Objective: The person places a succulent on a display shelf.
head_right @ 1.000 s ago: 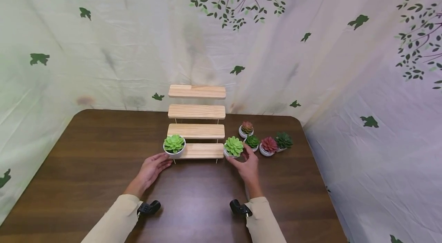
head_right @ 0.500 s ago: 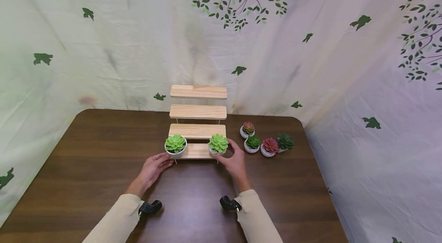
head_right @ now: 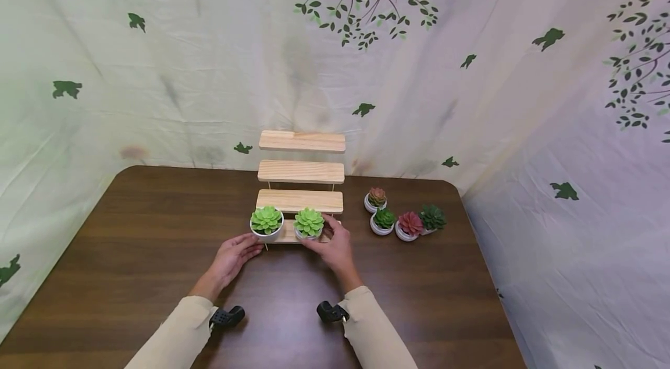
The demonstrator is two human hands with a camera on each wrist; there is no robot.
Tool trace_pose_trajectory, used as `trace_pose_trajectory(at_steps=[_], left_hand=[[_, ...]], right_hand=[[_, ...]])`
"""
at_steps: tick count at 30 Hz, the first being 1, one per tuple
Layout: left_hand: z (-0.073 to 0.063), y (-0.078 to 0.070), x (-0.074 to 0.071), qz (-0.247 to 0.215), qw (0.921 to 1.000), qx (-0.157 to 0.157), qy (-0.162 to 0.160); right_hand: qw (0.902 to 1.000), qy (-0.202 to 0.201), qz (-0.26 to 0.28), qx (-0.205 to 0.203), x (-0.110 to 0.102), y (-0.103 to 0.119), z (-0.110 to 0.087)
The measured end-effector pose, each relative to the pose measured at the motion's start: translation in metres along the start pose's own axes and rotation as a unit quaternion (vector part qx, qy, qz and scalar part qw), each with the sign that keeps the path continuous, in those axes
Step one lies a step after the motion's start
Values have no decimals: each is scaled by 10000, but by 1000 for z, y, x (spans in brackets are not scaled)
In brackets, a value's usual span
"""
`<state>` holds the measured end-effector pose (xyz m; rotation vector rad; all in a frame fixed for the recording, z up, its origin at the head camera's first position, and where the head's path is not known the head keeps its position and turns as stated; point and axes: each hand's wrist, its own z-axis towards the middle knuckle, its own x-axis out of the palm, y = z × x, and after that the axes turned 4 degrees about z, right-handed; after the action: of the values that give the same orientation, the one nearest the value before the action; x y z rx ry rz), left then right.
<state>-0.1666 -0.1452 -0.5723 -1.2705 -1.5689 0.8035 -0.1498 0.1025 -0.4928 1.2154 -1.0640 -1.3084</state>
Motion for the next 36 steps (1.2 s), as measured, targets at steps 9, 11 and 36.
trace_pose_trajectory(at_steps=[9, 11, 36], left_hand=[[0, 1, -1, 29, 10000, 22, 42], [0, 1, 0, 55, 10000, 39, 41], [-3, 0, 1, -204, 9996, 125, 172]], right_hand=[[9997, 54, 25, -224, 13, -8, 2], [9997, 32, -11, -248, 15, -9, 3], [9987, 57, 342, -366, 4, -13, -1]])
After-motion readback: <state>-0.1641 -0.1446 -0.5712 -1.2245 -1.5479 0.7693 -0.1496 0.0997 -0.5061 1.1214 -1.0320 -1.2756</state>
